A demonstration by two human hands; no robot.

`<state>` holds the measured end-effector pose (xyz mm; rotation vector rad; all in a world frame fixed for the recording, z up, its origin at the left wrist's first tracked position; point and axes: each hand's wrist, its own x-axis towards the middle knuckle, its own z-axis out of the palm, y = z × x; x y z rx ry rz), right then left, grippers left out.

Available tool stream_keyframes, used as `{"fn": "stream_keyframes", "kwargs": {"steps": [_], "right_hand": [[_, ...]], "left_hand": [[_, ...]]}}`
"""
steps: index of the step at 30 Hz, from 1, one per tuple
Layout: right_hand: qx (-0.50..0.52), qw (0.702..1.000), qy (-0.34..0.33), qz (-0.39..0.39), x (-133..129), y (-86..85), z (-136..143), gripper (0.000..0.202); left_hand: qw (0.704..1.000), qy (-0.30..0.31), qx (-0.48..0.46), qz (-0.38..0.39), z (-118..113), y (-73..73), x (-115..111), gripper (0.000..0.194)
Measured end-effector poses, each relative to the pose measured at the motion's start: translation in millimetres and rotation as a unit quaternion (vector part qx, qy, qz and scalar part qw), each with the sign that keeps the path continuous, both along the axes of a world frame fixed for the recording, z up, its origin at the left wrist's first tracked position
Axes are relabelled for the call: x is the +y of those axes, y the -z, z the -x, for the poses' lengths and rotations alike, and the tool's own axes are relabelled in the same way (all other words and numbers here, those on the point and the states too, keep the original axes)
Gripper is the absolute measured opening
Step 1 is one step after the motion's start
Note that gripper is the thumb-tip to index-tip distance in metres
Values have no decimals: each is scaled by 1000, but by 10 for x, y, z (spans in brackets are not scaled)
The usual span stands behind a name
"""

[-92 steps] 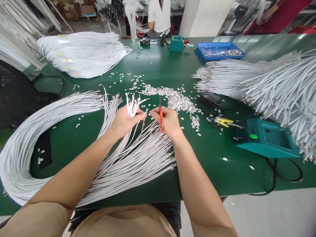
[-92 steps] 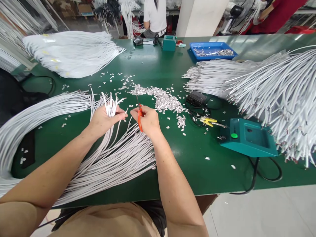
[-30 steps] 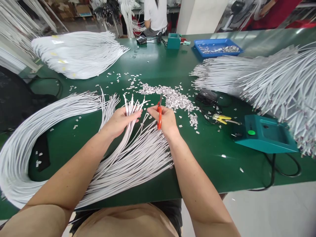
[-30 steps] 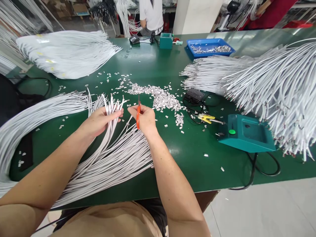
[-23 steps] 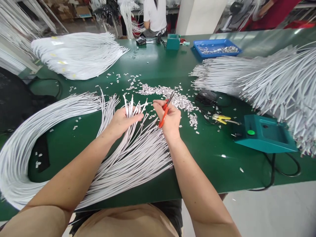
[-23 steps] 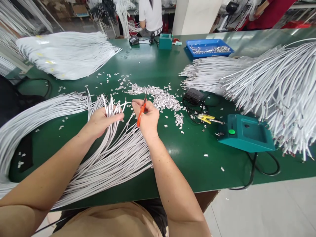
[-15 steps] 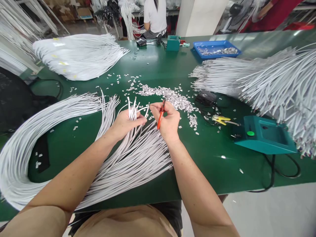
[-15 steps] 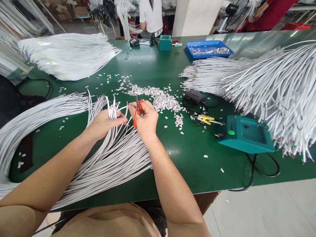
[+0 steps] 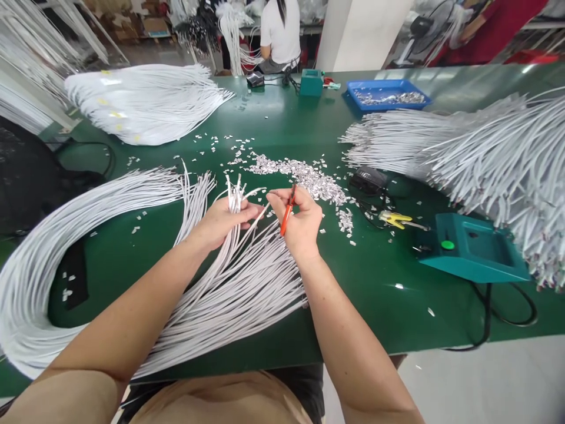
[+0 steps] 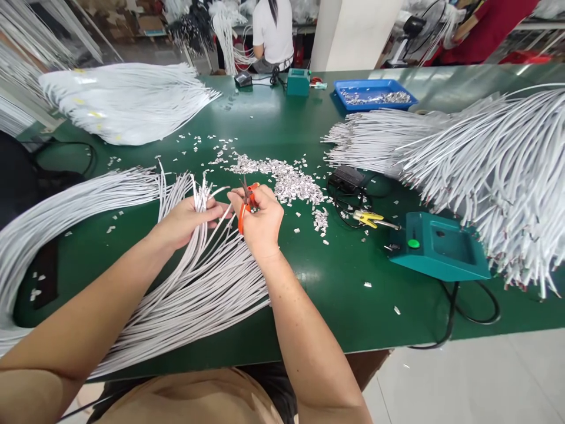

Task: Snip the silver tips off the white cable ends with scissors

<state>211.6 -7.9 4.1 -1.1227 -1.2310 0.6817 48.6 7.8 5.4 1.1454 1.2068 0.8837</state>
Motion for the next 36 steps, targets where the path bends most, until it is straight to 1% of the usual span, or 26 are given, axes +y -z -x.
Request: {"fn": "stream_keyframes", "kwargs": {"steps": [2, 4, 7, 10, 13, 16, 18, 19, 21, 22, 24, 27, 30, 33, 36], "right_hand": [[18, 1000, -5, 10, -17, -10, 32, 13], [55, 997, -25, 54, -20, 6, 79, 20], [128, 981, -59, 136, -11, 59, 154, 30], [177, 961, -83, 194, -6, 89, 190, 36], [201, 948, -108, 222, 12, 73, 166, 40], [209, 941, -134, 230, 57, 54, 97, 37], [172, 948, -133, 232, 94, 64, 40, 36], [133, 956, -125, 232, 110, 78, 13, 35], [18, 968, -101, 229, 134, 120, -30, 29], [-46, 969, -92, 227, 140, 144, -44, 26], [-153, 960, -90, 217, 141, 188, -54, 23], [-251, 943, -96, 199, 128, 218, -37, 31], [-315, 925, -86, 194, 112, 197, -19, 38], [-366, 907, -77, 194, 97, 160, -20, 35], [-402, 894, -67, 188, 88, 143, -33, 31]], "left_hand": [[999, -34, -19, 28, 73, 10, 57, 33], [999, -45, -13, 22, 101, 13, 75, 32], [999, -18, 13, -37, 42, 10, 25, 29], [997, -10, 36, -72, -41, 9, -38, 26], [996, -13, 38, -75, -55, 8, -52, 25], [996, -28, 35, -80, -18, 5, -31, 24], [995, -46, 33, -83, 11, 3, -14, 25], [995, -53, 30, -82, 23, 3, -8, 25], [995, -56, 22, -83, 38, 6, 1, 26], [995, -53, 18, -85, 42, 9, 3, 26], [994, -53, 12, -92, 40, 15, 3, 26], [993, -63, 21, -102, 26, 22, -5, 25], [991, -56, 39, -111, 13, 22, -12, 22], [988, -50, 75, -123, 12, 20, -11, 17], [980, -48, 118, -150, 25, 23, -1, 16]]}}
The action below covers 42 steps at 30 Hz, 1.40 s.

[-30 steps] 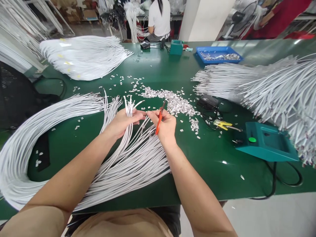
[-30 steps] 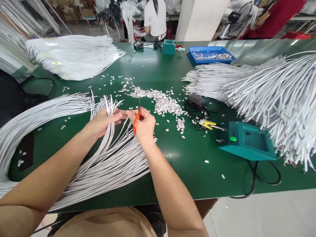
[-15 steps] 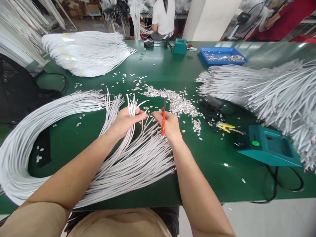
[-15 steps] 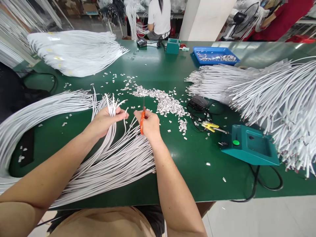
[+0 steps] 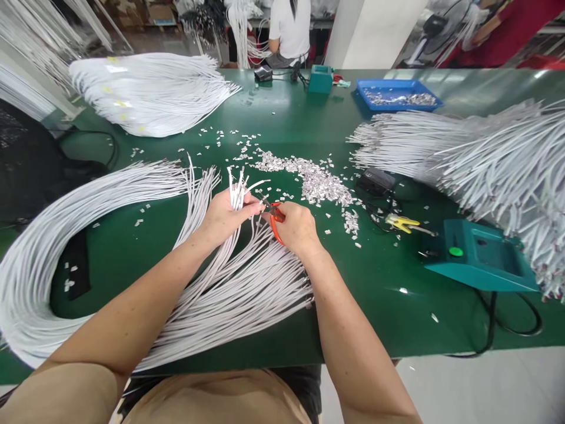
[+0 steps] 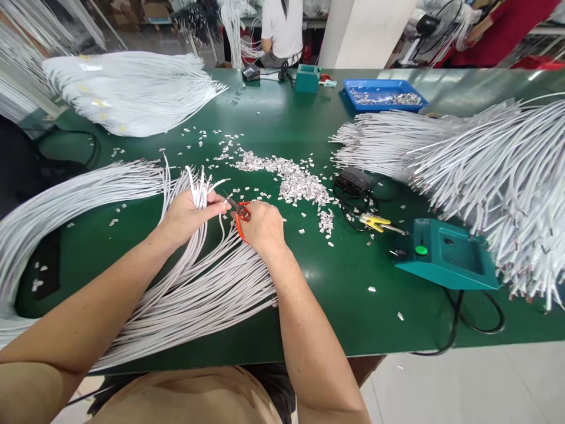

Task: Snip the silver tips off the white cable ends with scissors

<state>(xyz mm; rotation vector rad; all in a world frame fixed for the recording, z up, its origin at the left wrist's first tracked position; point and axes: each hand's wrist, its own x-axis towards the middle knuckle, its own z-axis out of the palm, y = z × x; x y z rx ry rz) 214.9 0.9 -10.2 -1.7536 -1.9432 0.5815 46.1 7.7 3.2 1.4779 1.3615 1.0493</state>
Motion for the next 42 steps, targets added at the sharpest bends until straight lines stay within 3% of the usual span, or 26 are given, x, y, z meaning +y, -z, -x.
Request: {"fn": "stream_keyframes", "kwargs": {"steps": [5, 18, 25, 28, 31, 35, 37, 42], "right_hand": [[-13, 1000, -2, -23, 8, 6, -19, 32], [-43, 997, -19, -53, 5, 28, -12, 33], [-13, 999, -21, -44, 10, 46, -6, 33], [61, 998, -4, -8, 26, 27, -35, 25], [256, 967, 18, 7, 29, -20, -41, 14], [476, 879, 16, 25, 9, -88, 2, 14], [508, 860, 19, 40, -1, -105, 20, 12], [523, 848, 43, 69, 0, -96, 35, 12]], "left_hand": [[999, 4, 20, -38, 35, 19, 17, 19], [1000, -4, -9, -17, 3, -13, -1, 15], [999, -3, -46, 0, -37, -31, -25, 12], [1000, -17, -12, -8, -24, -33, -25, 12], [999, -31, 37, -24, -17, -38, -32, 14], [997, -20, 66, -37, -50, -49, -55, 15], [997, -16, 73, -38, -72, -50, -63, 16], [997, -17, 70, -37, -95, -31, -68, 15]]}}
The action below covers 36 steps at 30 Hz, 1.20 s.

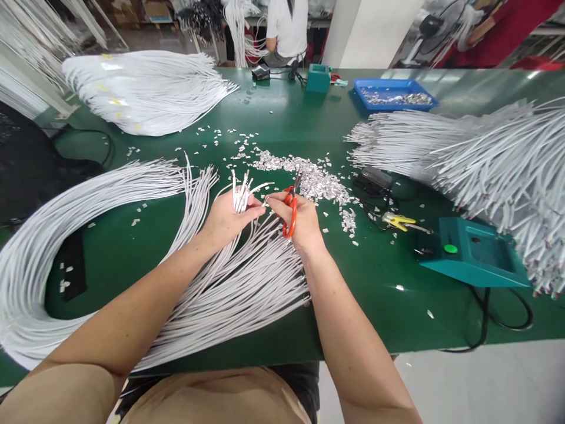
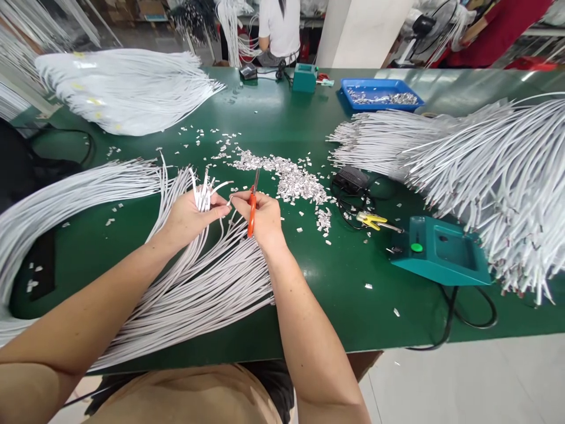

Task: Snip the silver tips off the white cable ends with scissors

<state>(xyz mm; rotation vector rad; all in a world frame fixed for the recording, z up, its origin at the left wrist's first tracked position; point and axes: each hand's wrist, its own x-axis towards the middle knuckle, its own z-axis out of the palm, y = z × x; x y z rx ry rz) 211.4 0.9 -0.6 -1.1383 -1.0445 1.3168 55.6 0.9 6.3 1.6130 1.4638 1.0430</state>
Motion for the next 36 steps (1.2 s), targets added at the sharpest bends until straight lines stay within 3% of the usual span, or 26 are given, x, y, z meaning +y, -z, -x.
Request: {"fn": "stream_keyframes", "kwargs": {"steps": [7, 11, 15, 17, 20, 23, 31, 34, 36], "right_hand": [[125, 990, 5, 59, -3, 67, 116, 18], [79, 995, 45, 50, -36, 93, 205, 23], [63, 995, 62, 56, -46, 111, 222, 30], [59, 995, 62, 56, -39, 116, 201, 30], [6, 995, 96, 28, -17, 123, 154, 23], [-28, 993, 116, -21, 1, 117, 121, 19], [-87, 993, 42, -69, -43, 21, 105, 17], [-212, 967, 53, -131, -13, 79, 51, 16], [-339, 919, 62, -192, 20, 140, 1, 15]], "left_hand": [[980, 35, -179, 78, 11, 20, 20, 16], [990, 3, -140, 27, 7, 0, 15, 14], [987, 81, -133, 40, -31, -35, -41, 11], [980, 85, -166, 66, -32, -38, -42, 16], [971, 35, -209, 111, 0, -43, 1, 24], [958, 21, -240, 157, 35, -69, 44, 32], [931, 53, -299, 203, 61, -54, 51, 39], [920, 50, -320, 222, 66, -47, 54, 40], [909, 53, -338, 238, 75, -47, 59, 40]]}}
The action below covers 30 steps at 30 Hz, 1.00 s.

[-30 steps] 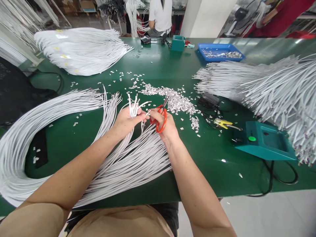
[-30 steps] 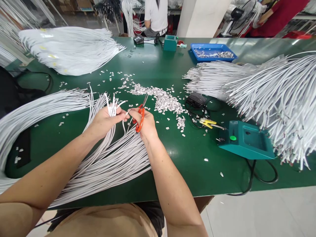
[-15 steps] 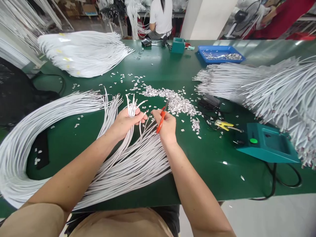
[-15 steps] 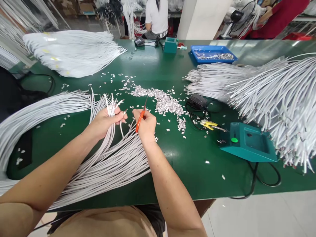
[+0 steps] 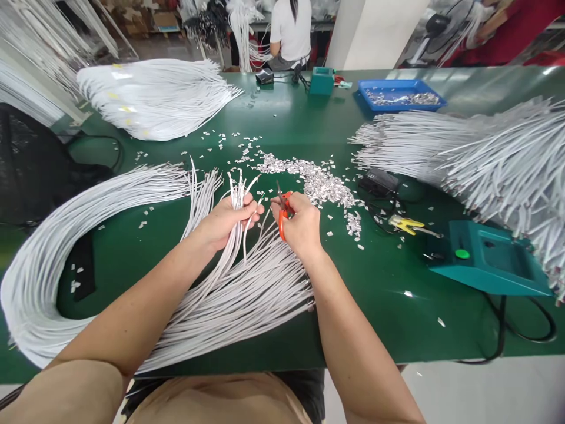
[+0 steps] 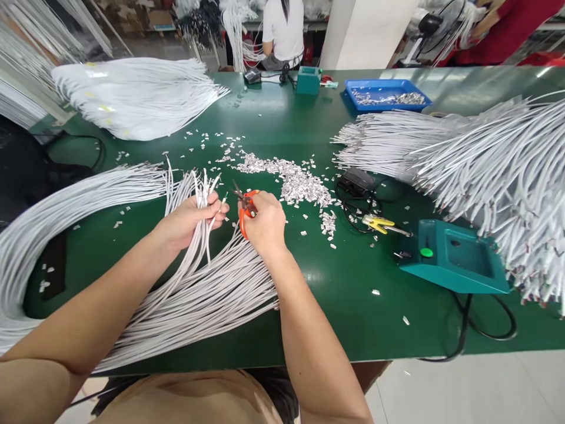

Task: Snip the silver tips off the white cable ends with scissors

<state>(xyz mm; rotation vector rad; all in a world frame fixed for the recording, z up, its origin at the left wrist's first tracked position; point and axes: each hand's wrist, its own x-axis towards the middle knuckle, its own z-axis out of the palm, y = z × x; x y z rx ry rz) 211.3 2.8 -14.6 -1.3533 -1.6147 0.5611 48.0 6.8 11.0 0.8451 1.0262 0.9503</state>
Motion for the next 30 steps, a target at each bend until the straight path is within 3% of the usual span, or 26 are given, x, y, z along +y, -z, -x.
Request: {"fn": "stream_keyframes", "kwargs": {"steps": [3, 6, 9, 12, 17, 24, 30], "right_hand": [[-158, 985, 8, -62, 40, 80, -64, 15], [-229, 970, 3, -78, 52, 125, -97, 16], [-270, 960, -3, -75, 53, 140, -112, 18], [-289, 955, -14, -68, 58, 134, -127, 19], [-305, 950, -46, -52, 69, 97, -161, 24], [-337, 939, -37, -56, 66, 96, -168, 28], [-261, 965, -24, -11, 56, 54, -172, 32]], "left_hand": [[999, 20, -38, 16, 24, 5, 6, 37], [997, 40, -66, 16, 46, 4, 3, 33], [996, 55, -67, 18, 59, -17, -8, 48], [995, 65, -65, 25, 67, -37, -12, 55], [994, 70, -79, 33, 74, -20, 8, 47], [993, 61, -90, 41, 58, -40, 9, 40], [994, 53, -84, 45, 66, -46, 13, 39]]}}
